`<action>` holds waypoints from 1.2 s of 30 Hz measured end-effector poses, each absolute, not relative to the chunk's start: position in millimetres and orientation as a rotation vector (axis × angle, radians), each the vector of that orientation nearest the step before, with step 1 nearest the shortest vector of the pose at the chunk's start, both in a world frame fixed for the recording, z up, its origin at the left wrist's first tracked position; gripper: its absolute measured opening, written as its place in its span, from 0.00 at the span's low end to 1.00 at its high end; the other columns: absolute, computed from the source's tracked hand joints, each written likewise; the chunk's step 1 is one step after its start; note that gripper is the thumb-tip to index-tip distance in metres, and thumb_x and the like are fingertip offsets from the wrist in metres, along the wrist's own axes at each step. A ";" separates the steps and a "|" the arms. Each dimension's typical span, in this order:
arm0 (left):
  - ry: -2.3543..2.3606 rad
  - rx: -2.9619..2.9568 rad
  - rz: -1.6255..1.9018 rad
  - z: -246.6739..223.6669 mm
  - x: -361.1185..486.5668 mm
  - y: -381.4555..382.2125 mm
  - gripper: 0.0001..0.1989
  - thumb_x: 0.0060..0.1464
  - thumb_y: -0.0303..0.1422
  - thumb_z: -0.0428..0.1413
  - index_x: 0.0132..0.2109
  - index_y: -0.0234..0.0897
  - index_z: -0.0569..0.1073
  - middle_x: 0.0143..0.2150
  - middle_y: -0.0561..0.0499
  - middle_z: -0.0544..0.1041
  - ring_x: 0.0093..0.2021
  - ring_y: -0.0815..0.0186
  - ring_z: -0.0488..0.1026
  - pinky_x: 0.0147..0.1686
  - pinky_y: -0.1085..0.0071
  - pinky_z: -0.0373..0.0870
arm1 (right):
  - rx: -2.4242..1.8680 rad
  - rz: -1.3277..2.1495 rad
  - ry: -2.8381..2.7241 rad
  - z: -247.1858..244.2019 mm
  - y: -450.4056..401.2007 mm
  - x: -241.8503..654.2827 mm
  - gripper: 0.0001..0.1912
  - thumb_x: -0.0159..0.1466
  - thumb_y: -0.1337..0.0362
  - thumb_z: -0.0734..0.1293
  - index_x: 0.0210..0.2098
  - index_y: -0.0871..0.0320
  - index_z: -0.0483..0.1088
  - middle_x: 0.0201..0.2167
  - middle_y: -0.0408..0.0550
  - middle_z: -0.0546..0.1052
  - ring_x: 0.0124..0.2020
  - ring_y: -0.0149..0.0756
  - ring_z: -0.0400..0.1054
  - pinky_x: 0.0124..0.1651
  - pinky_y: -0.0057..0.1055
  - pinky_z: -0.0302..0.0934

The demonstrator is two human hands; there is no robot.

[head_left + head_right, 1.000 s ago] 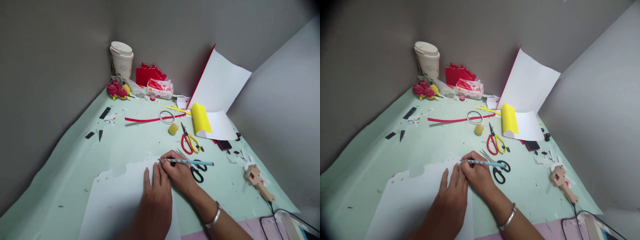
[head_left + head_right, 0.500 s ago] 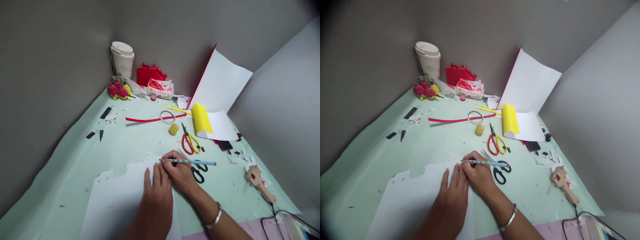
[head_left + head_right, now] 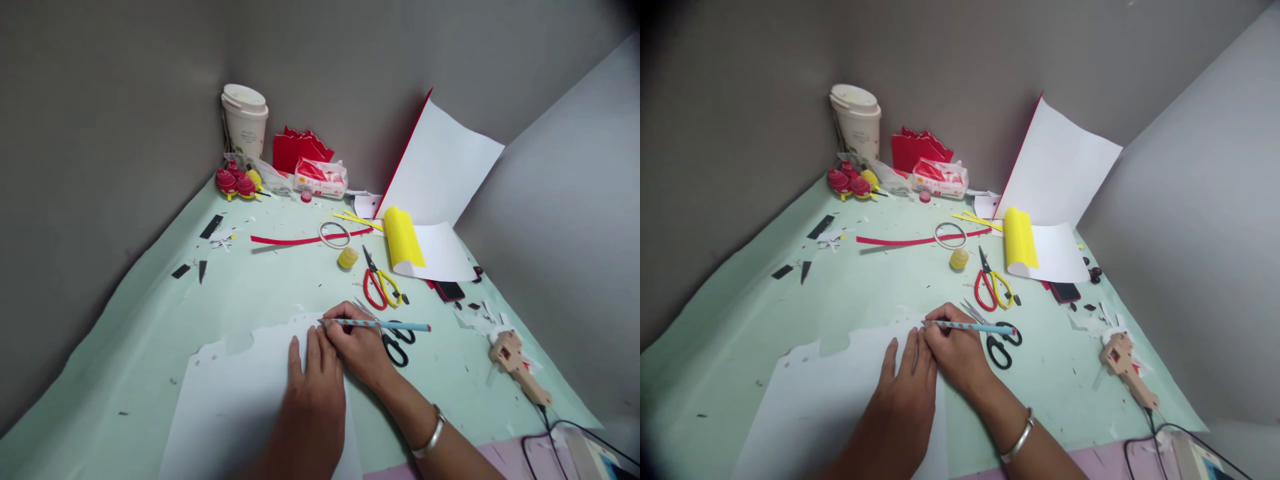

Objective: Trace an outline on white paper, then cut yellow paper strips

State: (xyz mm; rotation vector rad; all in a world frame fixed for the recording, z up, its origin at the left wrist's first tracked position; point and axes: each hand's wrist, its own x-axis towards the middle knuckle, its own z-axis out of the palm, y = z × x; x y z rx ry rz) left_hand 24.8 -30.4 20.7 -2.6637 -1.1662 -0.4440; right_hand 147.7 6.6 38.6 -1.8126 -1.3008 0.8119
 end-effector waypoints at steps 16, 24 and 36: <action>-1.168 -2.656 -0.417 22.8 25.4 -30.8 0.27 0.52 0.31 0.48 0.56 0.23 0.73 0.57 0.32 0.73 0.59 0.44 0.66 0.59 0.44 0.57 | -1.842 0.805 -1.299 41.9 6.9 146.5 0.04 0.58 0.65 0.64 0.30 0.55 0.72 0.23 0.40 0.75 0.26 0.33 0.67 0.32 0.28 0.62; -1.173 -2.664 -0.401 24.0 24.8 -30.3 0.27 0.52 0.31 0.48 0.57 0.22 0.72 0.57 0.31 0.73 0.59 0.44 0.66 0.58 0.44 0.57 | -1.828 0.814 -1.277 42.4 6.9 146.2 0.04 0.58 0.65 0.64 0.30 0.55 0.72 0.22 0.39 0.74 0.25 0.32 0.66 0.30 0.28 0.61; -1.164 -2.673 -0.413 24.5 23.3 -31.6 0.26 0.51 0.30 0.48 0.55 0.23 0.73 0.56 0.31 0.74 0.59 0.44 0.66 0.58 0.44 0.58 | -1.836 0.795 -1.278 40.2 6.9 146.6 0.05 0.57 0.66 0.63 0.29 0.55 0.72 0.23 0.39 0.74 0.26 0.34 0.67 0.31 0.29 0.61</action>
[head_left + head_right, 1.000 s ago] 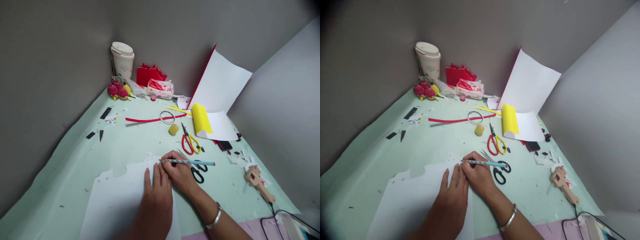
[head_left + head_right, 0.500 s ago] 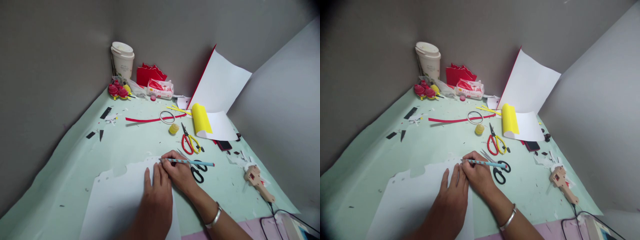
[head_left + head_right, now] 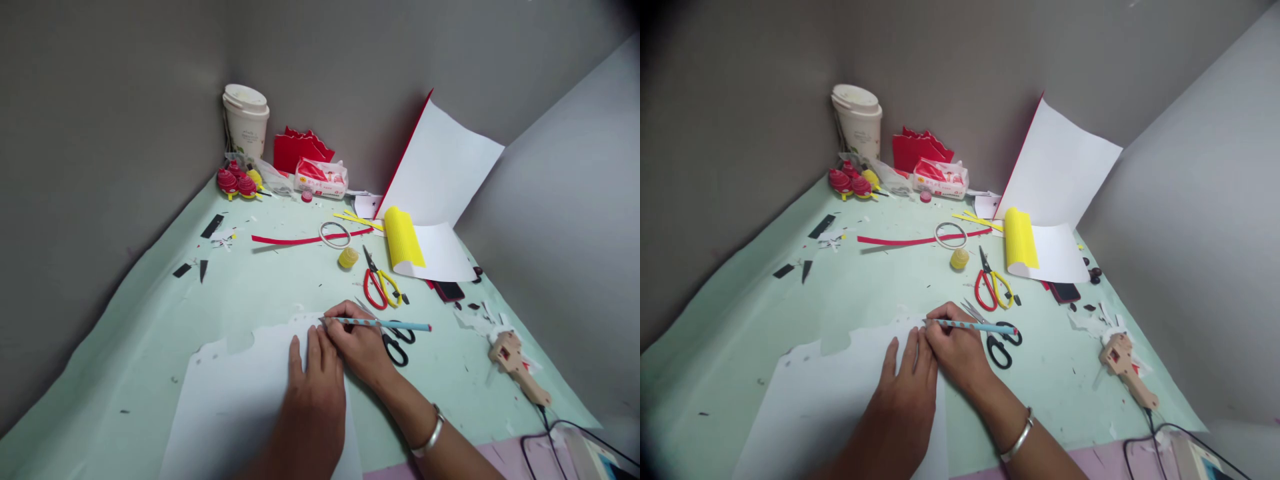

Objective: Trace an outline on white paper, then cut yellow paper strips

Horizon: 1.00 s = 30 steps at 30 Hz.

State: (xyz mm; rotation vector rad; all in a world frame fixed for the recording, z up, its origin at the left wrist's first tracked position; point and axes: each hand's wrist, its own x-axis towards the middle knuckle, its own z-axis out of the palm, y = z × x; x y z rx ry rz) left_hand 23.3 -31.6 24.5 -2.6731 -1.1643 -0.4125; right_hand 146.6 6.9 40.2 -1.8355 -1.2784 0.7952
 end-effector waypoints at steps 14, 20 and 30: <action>-1.173 -2.661 -0.445 24.2 24.3 -29.9 0.27 0.50 0.30 0.49 0.56 0.22 0.73 0.56 0.32 0.74 0.58 0.44 0.67 0.57 0.45 0.59 | -1.851 0.792 -1.287 40.2 6.7 146.4 0.04 0.57 0.65 0.64 0.30 0.54 0.72 0.24 0.39 0.75 0.26 0.33 0.67 0.32 0.29 0.62; -1.171 -2.645 -0.413 24.9 24.5 -30.3 0.27 0.51 0.31 0.48 0.56 0.24 0.73 0.57 0.33 0.74 0.58 0.45 0.67 0.58 0.45 0.59 | -1.854 0.800 -1.262 40.9 7.1 145.5 0.04 0.57 0.66 0.64 0.30 0.54 0.72 0.23 0.39 0.75 0.26 0.33 0.68 0.32 0.29 0.62; -1.174 -2.646 -0.390 26.4 24.4 -30.5 0.26 0.52 0.31 0.48 0.55 0.23 0.73 0.56 0.32 0.74 0.58 0.45 0.67 0.57 0.46 0.60 | -1.824 0.784 -1.249 39.1 6.5 147.3 0.04 0.57 0.66 0.64 0.30 0.55 0.72 0.20 0.38 0.72 0.24 0.32 0.65 0.28 0.28 0.59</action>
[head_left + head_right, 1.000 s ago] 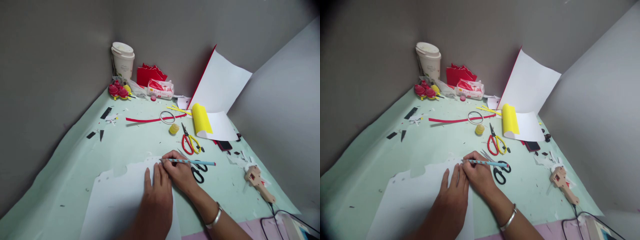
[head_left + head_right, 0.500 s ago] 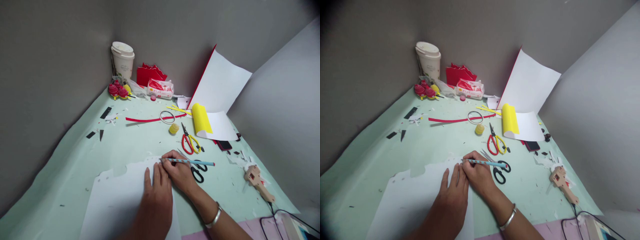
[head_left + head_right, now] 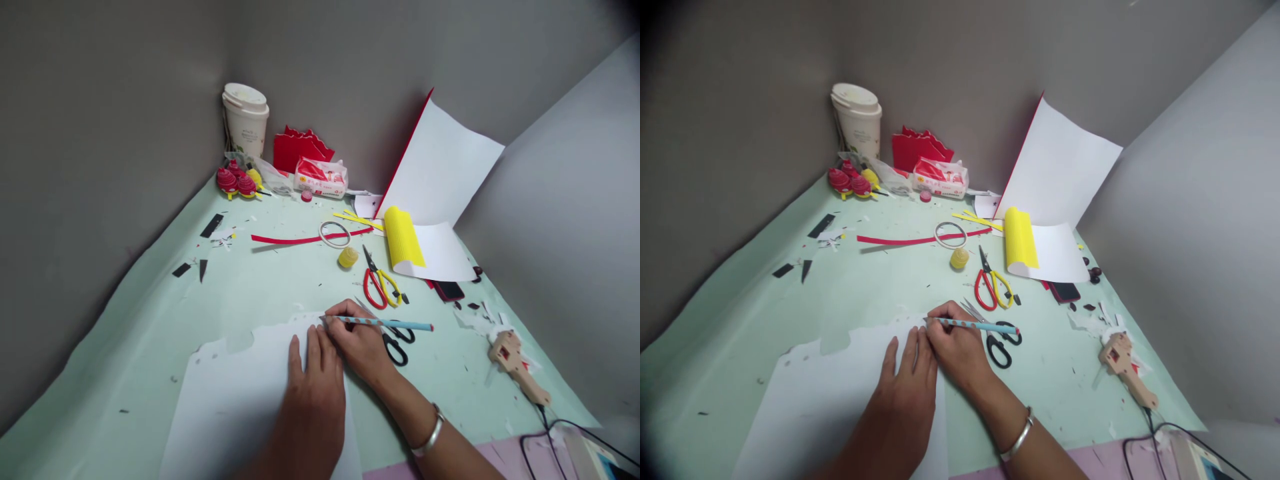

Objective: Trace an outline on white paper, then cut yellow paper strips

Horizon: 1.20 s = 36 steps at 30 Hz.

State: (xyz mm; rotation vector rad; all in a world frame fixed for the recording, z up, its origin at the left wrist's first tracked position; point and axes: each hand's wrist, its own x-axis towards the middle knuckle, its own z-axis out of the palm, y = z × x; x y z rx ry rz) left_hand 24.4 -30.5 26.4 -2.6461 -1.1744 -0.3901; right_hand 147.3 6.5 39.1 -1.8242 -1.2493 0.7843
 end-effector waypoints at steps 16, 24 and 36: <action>-1.158 -2.662 -0.435 24.4 24.9 -29.6 0.27 0.51 0.30 0.47 0.55 0.22 0.73 0.56 0.31 0.74 0.58 0.44 0.67 0.58 0.44 0.58 | -1.839 0.786 -1.267 38.9 6.6 147.1 0.04 0.57 0.66 0.64 0.30 0.54 0.72 0.23 0.39 0.74 0.26 0.33 0.67 0.31 0.28 0.61; -1.162 -2.648 -0.430 24.0 24.3 -29.7 0.26 0.51 0.30 0.47 0.55 0.23 0.74 0.56 0.32 0.74 0.58 0.44 0.67 0.58 0.44 0.57 | -1.847 0.780 -1.259 37.2 8.0 146.8 0.04 0.58 0.65 0.64 0.30 0.55 0.72 0.23 0.38 0.74 0.25 0.32 0.66 0.31 0.28 0.60; -1.180 -2.628 -0.428 22.8 24.3 -30.0 0.27 0.51 0.30 0.46 0.55 0.22 0.73 0.56 0.31 0.74 0.58 0.44 0.67 0.59 0.44 0.56 | -1.858 0.780 -1.223 36.9 7.5 147.7 0.04 0.57 0.66 0.64 0.29 0.55 0.72 0.19 0.38 0.72 0.24 0.32 0.65 0.28 0.27 0.58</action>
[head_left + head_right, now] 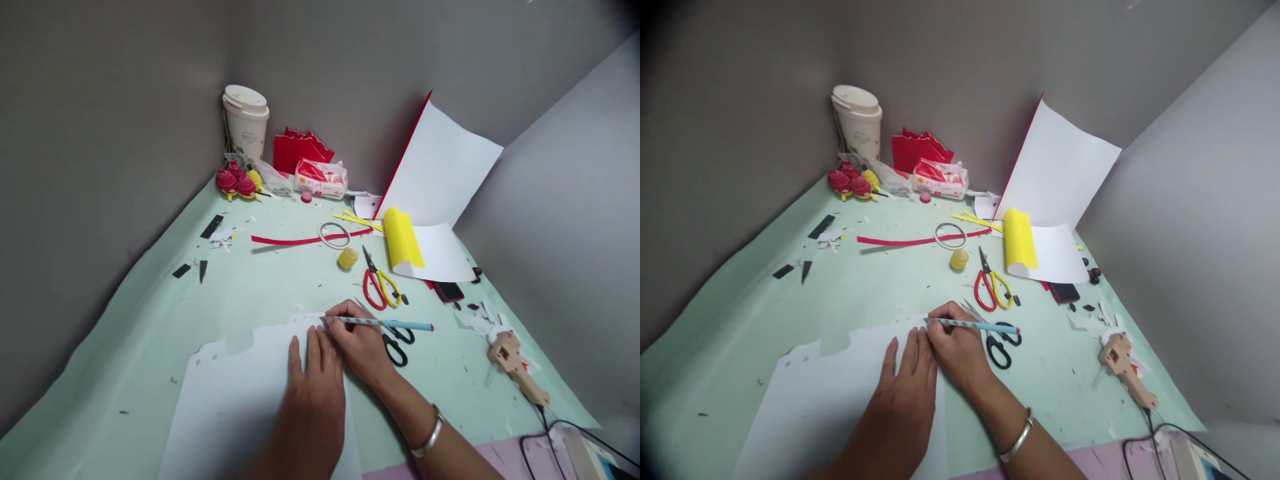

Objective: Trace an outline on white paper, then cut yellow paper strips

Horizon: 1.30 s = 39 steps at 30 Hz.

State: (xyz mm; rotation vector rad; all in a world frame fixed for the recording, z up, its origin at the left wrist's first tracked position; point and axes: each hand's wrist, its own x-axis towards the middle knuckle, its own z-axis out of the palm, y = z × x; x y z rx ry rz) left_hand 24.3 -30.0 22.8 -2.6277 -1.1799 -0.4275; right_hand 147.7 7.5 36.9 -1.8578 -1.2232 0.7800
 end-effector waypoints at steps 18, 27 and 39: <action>-1.146 -2.652 -0.452 24.1 23.8 -30.7 0.27 0.50 0.31 0.48 0.55 0.22 0.74 0.56 0.31 0.74 0.58 0.43 0.67 0.57 0.44 0.58 | -1.819 0.816 -1.287 41.4 6.3 146.0 0.04 0.57 0.67 0.64 0.30 0.55 0.72 0.23 0.39 0.74 0.26 0.32 0.67 0.31 0.26 0.61; -1.159 -2.664 -0.462 23.0 24.4 -32.0 0.28 0.49 0.30 0.48 0.56 0.22 0.73 0.57 0.31 0.74 0.58 0.42 0.67 0.58 0.43 0.57 | -1.820 0.815 -1.289 43.2 6.1 145.5 0.04 0.57 0.66 0.64 0.29 0.55 0.72 0.23 0.39 0.74 0.26 0.32 0.67 0.31 0.27 0.61; -1.163 -2.677 -0.456 25.8 24.2 -30.7 0.27 0.50 0.30 0.48 0.55 0.21 0.73 0.57 0.30 0.73 0.59 0.42 0.67 0.58 0.44 0.56 | -1.817 0.810 -1.282 40.8 6.1 146.1 0.04 0.57 0.66 0.64 0.29 0.55 0.72 0.22 0.39 0.74 0.25 0.32 0.66 0.31 0.28 0.60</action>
